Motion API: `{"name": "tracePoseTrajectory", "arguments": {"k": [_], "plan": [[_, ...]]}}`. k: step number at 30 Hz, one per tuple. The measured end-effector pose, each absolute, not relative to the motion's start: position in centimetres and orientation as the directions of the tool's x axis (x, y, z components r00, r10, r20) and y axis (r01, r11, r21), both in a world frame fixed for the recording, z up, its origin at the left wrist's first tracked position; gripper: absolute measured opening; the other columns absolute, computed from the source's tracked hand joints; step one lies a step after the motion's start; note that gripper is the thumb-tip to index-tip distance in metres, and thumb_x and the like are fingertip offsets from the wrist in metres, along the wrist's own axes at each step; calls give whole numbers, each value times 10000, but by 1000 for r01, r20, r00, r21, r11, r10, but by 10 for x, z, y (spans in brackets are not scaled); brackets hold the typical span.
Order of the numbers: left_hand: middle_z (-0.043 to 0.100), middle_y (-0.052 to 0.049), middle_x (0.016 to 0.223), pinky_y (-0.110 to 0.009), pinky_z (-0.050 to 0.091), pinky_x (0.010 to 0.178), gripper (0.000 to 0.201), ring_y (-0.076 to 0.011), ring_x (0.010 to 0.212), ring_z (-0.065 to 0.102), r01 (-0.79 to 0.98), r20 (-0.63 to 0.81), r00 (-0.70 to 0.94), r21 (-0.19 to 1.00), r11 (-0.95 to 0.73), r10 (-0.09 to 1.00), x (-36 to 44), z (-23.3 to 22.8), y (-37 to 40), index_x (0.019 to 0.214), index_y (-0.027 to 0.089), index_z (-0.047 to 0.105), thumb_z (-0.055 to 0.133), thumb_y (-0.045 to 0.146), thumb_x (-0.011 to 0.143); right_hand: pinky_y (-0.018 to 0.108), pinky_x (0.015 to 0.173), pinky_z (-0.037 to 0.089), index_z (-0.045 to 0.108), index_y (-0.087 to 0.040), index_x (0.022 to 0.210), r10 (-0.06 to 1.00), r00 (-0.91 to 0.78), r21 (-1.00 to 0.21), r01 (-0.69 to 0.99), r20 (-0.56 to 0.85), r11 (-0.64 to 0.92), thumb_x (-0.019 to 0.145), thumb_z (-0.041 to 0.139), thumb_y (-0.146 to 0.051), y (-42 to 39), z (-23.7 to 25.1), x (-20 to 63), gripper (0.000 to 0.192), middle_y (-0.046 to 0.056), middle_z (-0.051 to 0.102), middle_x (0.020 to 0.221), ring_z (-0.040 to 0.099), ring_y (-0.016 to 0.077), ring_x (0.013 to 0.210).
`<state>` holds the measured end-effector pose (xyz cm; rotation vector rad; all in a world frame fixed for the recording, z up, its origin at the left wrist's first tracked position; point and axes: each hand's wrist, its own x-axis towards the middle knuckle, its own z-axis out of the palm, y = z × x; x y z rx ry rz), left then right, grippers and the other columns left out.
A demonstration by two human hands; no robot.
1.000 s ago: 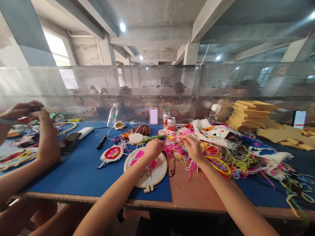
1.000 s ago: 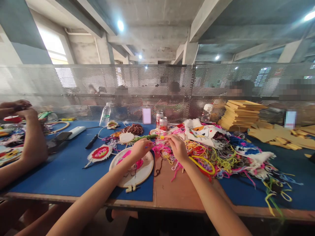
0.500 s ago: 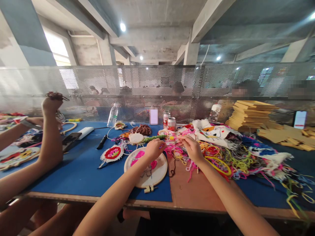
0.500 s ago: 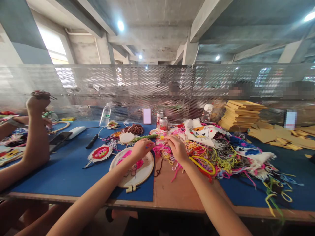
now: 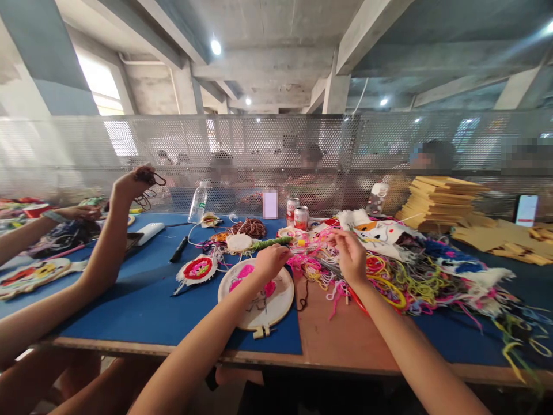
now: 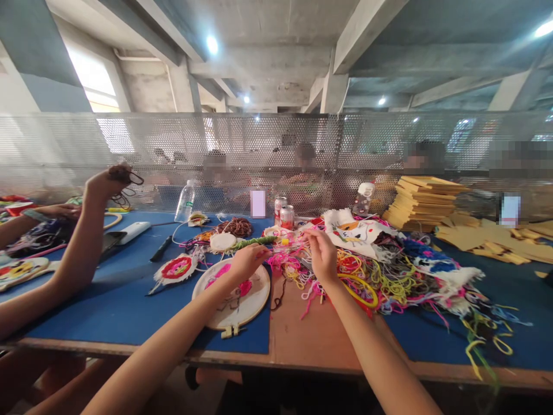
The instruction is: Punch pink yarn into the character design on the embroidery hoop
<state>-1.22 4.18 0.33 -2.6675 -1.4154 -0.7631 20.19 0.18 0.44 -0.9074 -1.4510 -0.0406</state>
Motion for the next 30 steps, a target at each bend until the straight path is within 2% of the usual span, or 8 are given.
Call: {"name": "tracePoseTrajectory", "arguments": {"k": [3, 8, 14, 18, 21, 23, 27, 30], "plan": [[664, -53, 823, -226, 385, 602, 346, -172, 727, 602, 796, 422, 436, 231, -559, 795, -12, 4, 43, 802, 182, 656, 413, 414, 886, 352, 699, 501, 595, -203, 1065, 415, 302, -508, 608, 859, 610, 910, 388, -310, 4, 9, 212, 280, 79, 642, 912, 605, 197, 767], [664, -43, 769, -225, 395, 621, 355, -166, 703, 595, 723, 416, 444, 356, -592, 793, -10, 7, 43, 781, 183, 656, 385, 379, 900, 383, 727, 476, 574, -196, 1157, 373, 164, -335, 824, 913, 458, 890, 425, -289, 9, 11, 225, 319, 91, 665, 872, 600, 225, 788], [643, -35, 735, -224, 381, 594, 351, -147, 636, 553, 565, 491, 516, 421, -710, 702, -7, 9, 40, 761, 154, 622, 375, 355, 909, 365, 666, 461, 674, -217, 820, 604, -124, -101, 940, 787, 326, 817, 516, -173, 22, -2, 234, 164, 70, 693, 798, 598, 232, 733], [655, -48, 813, -225, 395, 633, 288, -151, 700, 568, 473, 552, 527, 442, -762, 647, -5, 8, 40, 809, 150, 612, 405, 327, 904, 360, 676, 461, 661, -206, 796, 676, -139, -96, 950, 724, 298, 760, 554, -128, 25, -9, 234, 137, 79, 686, 847, 595, 233, 773], [658, -56, 840, -231, 409, 662, 274, -157, 732, 579, 459, 558, 528, 447, -768, 640, -5, 6, 40, 834, 154, 613, 419, 337, 898, 371, 716, 457, 653, -197, 757, 678, -72, -235, 907, 732, 350, 757, 580, -197, 24, -10, 230, 73, 84, 676, 841, 588, 239, 813], [656, -58, 840, -234, 411, 666, 270, -159, 733, 583, 487, 548, 527, 432, -759, 650, -4, 5, 40, 823, 157, 612, 431, 343, 893, 376, 733, 459, 646, -194, 712, 734, -18, -453, 777, 679, 437, 767, 586, -287, 23, -8, 225, 123, 75, 673, 802, 593, 235, 808], [648, -52, 815, -235, 403, 637, 259, -160, 714, 584, 559, 526, 516, 392, -731, 676, -2, 3, 36, 812, 165, 595, 425, 340, 897, 343, 642, 502, 658, -182, 769, 891, -63, -818, 373, 449, 438, 838, 451, -486, 20, -4, 205, 374, 60, 688, 735, 641, 205, 700], [645, -41, 789, -233, 383, 595, 254, -165, 688, 584, 598, 511, 508, 370, -711, 693, 1, 4, 32, 816, 168, 576, 411, 340, 903, 325, 717, 515, 657, -179, 854, 938, -118, -945, -19, 326, 326, 760, 585, -495, 14, -3, 188, 338, 52, 705, 796, 665, 196, 755]]}}
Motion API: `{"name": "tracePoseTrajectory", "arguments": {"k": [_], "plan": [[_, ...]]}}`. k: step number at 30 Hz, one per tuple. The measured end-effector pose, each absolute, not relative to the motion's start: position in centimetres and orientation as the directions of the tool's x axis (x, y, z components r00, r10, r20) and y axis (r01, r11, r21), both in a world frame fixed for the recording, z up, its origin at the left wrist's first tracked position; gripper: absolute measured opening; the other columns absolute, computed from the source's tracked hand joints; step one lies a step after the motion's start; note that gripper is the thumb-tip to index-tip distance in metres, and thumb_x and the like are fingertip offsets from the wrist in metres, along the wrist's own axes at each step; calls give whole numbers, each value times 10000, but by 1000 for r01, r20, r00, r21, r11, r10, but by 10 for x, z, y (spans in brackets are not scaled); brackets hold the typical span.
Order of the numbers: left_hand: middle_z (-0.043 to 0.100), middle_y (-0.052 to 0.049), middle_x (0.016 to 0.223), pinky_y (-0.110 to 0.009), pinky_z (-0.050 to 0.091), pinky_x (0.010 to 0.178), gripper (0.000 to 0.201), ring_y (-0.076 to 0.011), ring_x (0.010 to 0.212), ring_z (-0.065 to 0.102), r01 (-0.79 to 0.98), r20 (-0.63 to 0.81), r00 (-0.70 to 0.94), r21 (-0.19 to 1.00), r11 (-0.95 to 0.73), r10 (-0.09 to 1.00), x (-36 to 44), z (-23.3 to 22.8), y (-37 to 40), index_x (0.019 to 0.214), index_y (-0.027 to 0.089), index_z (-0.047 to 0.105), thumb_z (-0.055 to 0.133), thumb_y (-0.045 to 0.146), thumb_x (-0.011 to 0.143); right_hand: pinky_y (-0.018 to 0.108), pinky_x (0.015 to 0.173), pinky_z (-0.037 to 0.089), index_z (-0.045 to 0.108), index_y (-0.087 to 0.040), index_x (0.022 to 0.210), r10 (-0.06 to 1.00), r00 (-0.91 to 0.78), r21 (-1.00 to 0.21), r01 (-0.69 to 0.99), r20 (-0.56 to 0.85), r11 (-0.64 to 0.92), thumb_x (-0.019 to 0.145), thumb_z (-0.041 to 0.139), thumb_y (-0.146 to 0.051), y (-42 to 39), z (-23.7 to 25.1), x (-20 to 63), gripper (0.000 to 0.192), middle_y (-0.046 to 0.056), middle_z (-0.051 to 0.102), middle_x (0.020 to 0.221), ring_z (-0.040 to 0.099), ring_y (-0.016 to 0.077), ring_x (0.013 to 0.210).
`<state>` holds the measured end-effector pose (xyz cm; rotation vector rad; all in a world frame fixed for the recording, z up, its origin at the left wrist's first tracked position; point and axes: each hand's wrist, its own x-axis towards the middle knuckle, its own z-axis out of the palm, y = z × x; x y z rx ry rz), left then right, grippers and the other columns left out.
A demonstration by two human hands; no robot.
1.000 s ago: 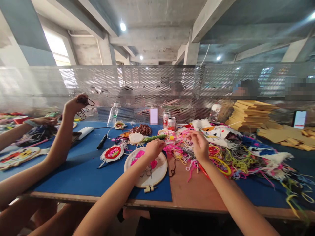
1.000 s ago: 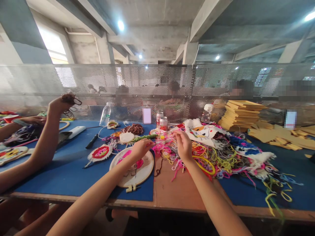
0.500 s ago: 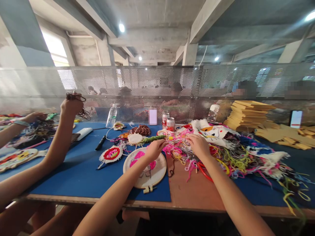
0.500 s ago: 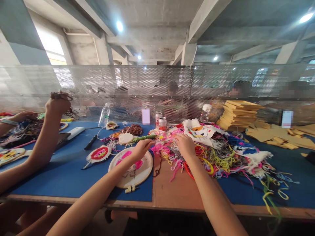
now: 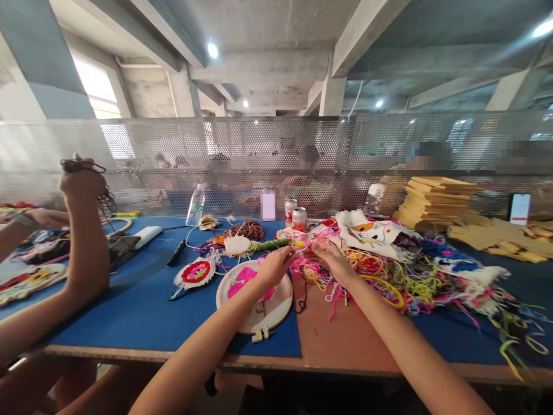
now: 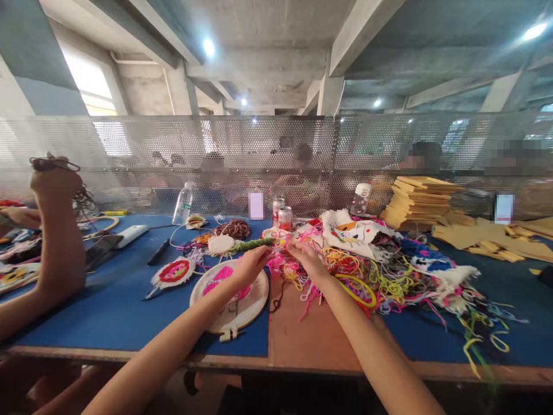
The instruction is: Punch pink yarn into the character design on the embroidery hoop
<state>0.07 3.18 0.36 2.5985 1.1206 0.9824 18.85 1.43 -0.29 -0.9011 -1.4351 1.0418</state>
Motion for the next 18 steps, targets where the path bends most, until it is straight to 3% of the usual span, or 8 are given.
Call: {"name": "tracePoseTrajectory", "arguments": {"k": [2, 4, 9, 18], "plan": [[643, -36, 775, -231, 369, 574, 244, -168, 677, 586, 611, 498, 511, 362, -704, 700, 2, 5, 29, 825, 170, 567, 403, 331, 907, 318, 758, 512, 648, -186, 858, 953, -78, -942, -193, 292, 273, 657, 710, -443, 11, -3, 181, 332, 32, 709, 786, 672, 190, 756], [643, -33, 776, -228, 361, 563, 231, -170, 676, 591, 614, 490, 517, 359, -703, 702, 3, 5, 27, 842, 175, 561, 399, 325, 909, 310, 733, 521, 633, -195, 846, 962, -8, -928, -265, 274, 263, 598, 762, -401, 9, -3, 178, 347, 14, 708, 743, 678, 185, 717], [643, -30, 773, -224, 355, 559, 223, -168, 674, 599, 599, 487, 534, 358, -716, 691, 6, 5, 23, 835, 180, 547, 403, 333, 909, 298, 615, 543, 623, -191, 779, 957, 96, -919, -267, 274, 290, 574, 775, -396, 11, -6, 177, 327, 8, 699, 661, 682, 194, 638], [641, -31, 753, -218, 354, 554, 209, -177, 689, 613, 640, 458, 515, 356, -680, 725, 11, 3, 18, 863, 180, 542, 409, 335, 906, 279, 589, 552, 648, -176, 729, 952, 153, -894, -329, 267, 304, 566, 782, -386, 15, -16, 173, 298, 10, 697, 640, 675, 178, 619]]}}
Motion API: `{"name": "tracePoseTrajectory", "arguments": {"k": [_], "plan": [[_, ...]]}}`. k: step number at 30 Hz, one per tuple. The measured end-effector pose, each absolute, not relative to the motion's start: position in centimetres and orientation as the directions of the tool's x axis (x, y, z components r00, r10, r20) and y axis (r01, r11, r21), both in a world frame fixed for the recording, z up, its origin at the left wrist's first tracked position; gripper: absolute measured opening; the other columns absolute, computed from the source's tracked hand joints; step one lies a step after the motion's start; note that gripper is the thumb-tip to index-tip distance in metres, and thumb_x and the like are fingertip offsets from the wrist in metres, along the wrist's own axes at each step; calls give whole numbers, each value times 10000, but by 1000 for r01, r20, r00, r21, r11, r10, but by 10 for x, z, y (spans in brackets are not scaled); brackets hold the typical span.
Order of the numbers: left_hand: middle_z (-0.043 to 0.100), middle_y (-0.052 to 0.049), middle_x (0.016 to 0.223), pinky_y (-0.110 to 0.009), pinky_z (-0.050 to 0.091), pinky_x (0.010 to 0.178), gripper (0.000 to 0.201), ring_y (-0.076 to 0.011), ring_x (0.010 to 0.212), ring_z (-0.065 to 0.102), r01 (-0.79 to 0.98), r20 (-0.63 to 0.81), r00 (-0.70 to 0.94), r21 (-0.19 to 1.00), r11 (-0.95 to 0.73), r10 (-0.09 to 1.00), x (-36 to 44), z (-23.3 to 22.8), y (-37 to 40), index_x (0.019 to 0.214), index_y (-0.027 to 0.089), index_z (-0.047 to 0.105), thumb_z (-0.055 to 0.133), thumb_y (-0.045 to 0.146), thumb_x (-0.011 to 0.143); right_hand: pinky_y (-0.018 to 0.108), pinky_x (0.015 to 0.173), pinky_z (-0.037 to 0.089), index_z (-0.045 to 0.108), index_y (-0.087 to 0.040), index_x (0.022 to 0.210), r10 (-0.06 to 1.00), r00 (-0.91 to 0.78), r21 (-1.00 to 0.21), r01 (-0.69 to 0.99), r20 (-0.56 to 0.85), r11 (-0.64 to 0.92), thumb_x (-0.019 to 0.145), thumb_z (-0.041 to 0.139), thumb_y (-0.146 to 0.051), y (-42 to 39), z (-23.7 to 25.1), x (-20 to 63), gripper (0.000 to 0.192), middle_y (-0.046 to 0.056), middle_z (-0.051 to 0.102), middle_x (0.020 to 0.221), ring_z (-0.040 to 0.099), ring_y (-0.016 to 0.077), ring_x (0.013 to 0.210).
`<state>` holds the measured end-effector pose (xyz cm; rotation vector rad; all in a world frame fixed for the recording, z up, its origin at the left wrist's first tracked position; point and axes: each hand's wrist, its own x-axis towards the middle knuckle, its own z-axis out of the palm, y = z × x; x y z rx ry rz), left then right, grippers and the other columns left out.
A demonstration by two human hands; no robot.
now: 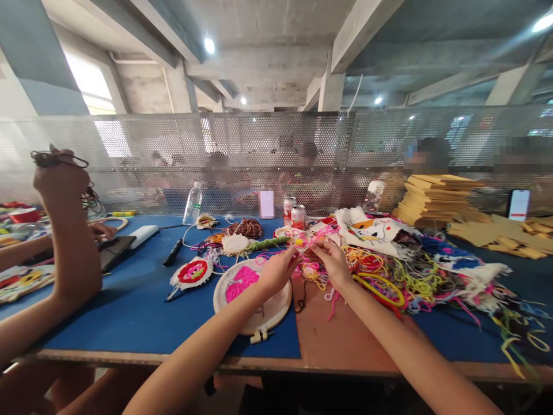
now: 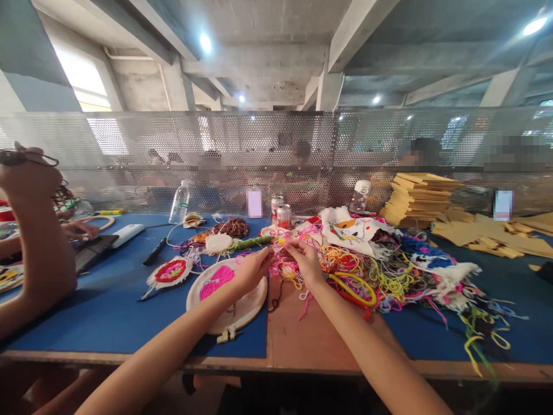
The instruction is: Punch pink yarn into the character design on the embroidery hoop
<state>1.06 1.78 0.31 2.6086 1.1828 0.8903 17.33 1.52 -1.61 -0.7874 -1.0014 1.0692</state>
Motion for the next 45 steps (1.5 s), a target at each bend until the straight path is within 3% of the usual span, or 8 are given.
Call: {"name": "tracePoseTrajectory", "arguments": {"k": [13, 21, 32, 38, 45], "plan": [[612, -21, 691, -222, 340, 538, 195, -172, 645, 597, 637, 446, 504, 386, -667, 739, 12, 5, 15, 836, 178, 533, 410, 315, 902, 228, 587, 527, 660, -177, 720, 957, 159, -890, -355, 244, 286, 553, 796, -341, 11, -14, 170, 271, -3, 675, 636, 648, 133, 613], [609, -11, 698, -222, 312, 525, 169, -161, 633, 585, 630, 437, 515, 390, -671, 737, 12, 6, 15, 829, 183, 505, 410, 302, 902, 280, 654, 536, 628, -193, 711, 956, 105, -882, -369, 273, 292, 598, 768, -349, 10, -14, 170, 238, -17, 655, 652, 641, 156, 652], [538, 29, 557, -211, 324, 510, 183, -145, 539, 557, 601, 411, 509, 459, -654, 756, 12, 5, 16, 850, 186, 494, 358, 291, 914, 348, 766, 510, 580, -218, 697, 948, 57, -889, -333, 313, 313, 633, 732, -384, 2, -6, 167, 234, -14, 646, 690, 636, 194, 707], [548, 27, 555, -214, 342, 524, 180, -155, 548, 571, 598, 399, 502, 480, -641, 767, 12, 7, 14, 870, 189, 496, 363, 303, 913, 349, 718, 522, 572, -219, 803, 952, 55, -861, -413, 301, 296, 652, 709, -387, 1, -2, 167, 264, -13, 663, 704, 652, 189, 682], [550, 20, 569, -215, 324, 511, 179, -160, 549, 564, 592, 407, 515, 468, -656, 755, 12, 7, 14, 842, 184, 495, 379, 302, 909, 302, 673, 528, 613, -205, 769, 945, 122, -890, -318, 305, 328, 615, 754, -374, 6, -8, 168, 269, -16, 656, 682, 636, 163, 656]]}}
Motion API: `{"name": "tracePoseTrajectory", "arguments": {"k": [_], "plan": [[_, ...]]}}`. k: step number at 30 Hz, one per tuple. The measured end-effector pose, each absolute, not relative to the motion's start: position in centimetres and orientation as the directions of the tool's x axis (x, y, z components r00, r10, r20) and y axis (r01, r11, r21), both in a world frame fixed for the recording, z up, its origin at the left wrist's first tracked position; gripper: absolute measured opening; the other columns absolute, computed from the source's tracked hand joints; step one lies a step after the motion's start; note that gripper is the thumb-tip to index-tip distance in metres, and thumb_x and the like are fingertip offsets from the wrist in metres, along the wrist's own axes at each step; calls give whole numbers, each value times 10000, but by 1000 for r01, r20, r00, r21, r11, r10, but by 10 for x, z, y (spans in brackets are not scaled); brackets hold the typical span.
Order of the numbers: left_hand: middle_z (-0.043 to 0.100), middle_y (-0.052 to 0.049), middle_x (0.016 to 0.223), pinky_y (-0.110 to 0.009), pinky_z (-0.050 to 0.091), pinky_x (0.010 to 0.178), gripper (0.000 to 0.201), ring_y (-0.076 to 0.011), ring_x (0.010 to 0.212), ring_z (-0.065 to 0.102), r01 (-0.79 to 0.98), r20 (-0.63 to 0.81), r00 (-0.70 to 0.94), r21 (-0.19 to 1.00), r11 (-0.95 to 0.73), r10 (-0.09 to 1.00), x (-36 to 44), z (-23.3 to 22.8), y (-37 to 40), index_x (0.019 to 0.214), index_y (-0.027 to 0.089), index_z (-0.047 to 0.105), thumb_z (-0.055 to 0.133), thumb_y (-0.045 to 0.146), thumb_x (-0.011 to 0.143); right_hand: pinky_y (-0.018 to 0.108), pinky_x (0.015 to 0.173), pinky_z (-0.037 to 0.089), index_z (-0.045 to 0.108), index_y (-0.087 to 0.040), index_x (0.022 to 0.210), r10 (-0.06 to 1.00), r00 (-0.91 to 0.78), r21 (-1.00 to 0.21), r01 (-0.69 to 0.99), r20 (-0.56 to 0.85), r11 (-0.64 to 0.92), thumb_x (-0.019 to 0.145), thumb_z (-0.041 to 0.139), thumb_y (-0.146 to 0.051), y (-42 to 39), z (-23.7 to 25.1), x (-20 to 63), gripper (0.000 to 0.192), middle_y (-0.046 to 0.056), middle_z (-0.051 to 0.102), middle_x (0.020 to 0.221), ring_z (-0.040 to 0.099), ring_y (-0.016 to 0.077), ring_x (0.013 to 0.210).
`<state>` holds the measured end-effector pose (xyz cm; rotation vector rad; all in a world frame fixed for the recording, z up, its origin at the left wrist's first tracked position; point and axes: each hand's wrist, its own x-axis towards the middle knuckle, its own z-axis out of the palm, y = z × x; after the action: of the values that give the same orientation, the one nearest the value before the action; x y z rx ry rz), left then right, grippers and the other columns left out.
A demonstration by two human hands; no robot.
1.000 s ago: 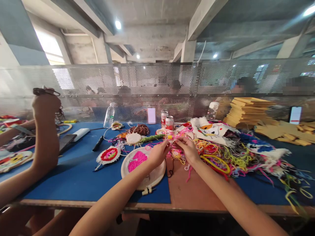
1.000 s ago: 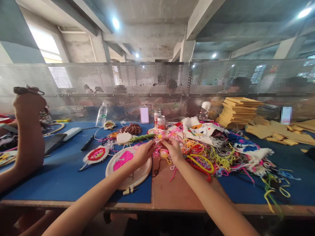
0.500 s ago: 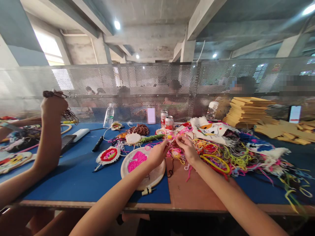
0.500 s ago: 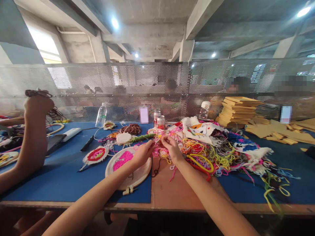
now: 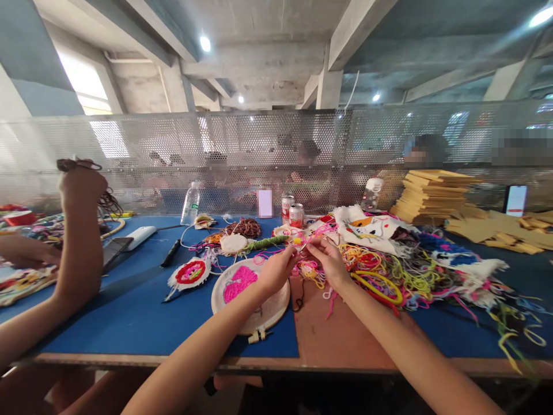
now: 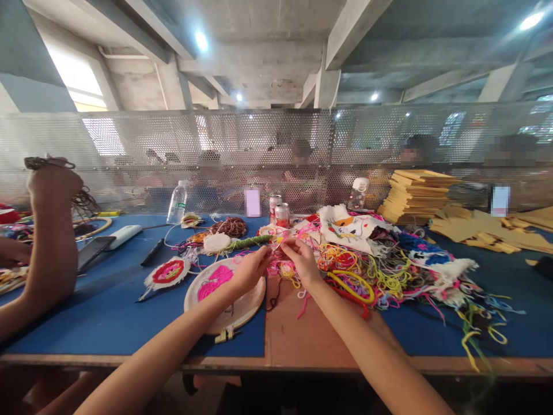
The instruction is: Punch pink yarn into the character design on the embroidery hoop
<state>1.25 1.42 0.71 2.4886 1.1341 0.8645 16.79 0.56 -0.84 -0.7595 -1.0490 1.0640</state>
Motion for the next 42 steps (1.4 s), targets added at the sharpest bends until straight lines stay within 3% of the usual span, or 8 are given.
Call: {"name": "tracePoseTrajectory", "arguments": {"k": [12, 18, 21, 25, 29, 42], "plan": [[541, 38, 535, -203, 362, 519, 217, -130, 522, 571, 537, 411, 495, 547, -642, 765, 13, 5, 16, 832, 184, 497, 367, 338, 910, 343, 701, 517, 531, -243, 728, 927, 23, -898, -238, 375, 369, 699, 662, -438, -3, -1, 164, 237, -20, 590, 680, 612, 196, 679], [559, 34, 545, -203, 378, 507, 241, -124, 490, 564, 503, 410, 483, 594, -628, 774, 13, 5, 17, 842, 176, 528, 374, 352, 900, 340, 748, 485, 534, -243, 731, 872, 76, -870, -70, 483, 488, 729, 624, -436, -5, 3, 165, 213, -14, 586, 696, 602, 198, 719], [600, 17, 607, -209, 398, 514, 266, -128, 499, 575, 494, 417, 484, 596, -633, 770, 12, 6, 16, 986, 170, 541, 368, 353, 902, 333, 767, 474, 537, -240, 741, 853, 88, -854, -37, 515, 519, 743, 611, -429, -6, 4, 165, 204, -4, 595, 724, 600, 199, 753], [669, -39, 857, -233, 461, 604, 389, -146, 654, 625, 466, 463, 496, 572, -675, 735, 12, 6, 16, 1272, 197, 409, 393, 295, 896, 334, 782, 480, 531, -237, 744, 861, 45, -859, -55, 507, 509, 762, 598, -430, -8, 5, 164, 205, 2, 591, 734, 601, 205, 788], [601, -76, 1145, -270, 478, 771, 343, -166, 890, 607, 394, 564, 498, 530, -751, 659, 11, 5, 19, 1220, 219, 491, 396, 244, 892, 341, 791, 490, 537, -237, 734, 870, 22, -863, -112, 493, 492, 740, 624, -444, -8, 6, 163, 225, -4, 574, 732, 603, 205, 790], [586, -84, 1157, -280, 450, 853, 359, -169, 984, 571, 340, 598, 504, 525, -780, 623, 11, -1, 25, 1210, 185, 491, 417, 157, 860, 361, 785, 499, 566, -227, 735, 924, 33, -896, -232, 381, 378, 700, 653, -403, -8, 4, 162, 199, -3, 625, 767, 617, 191, 749]]}}
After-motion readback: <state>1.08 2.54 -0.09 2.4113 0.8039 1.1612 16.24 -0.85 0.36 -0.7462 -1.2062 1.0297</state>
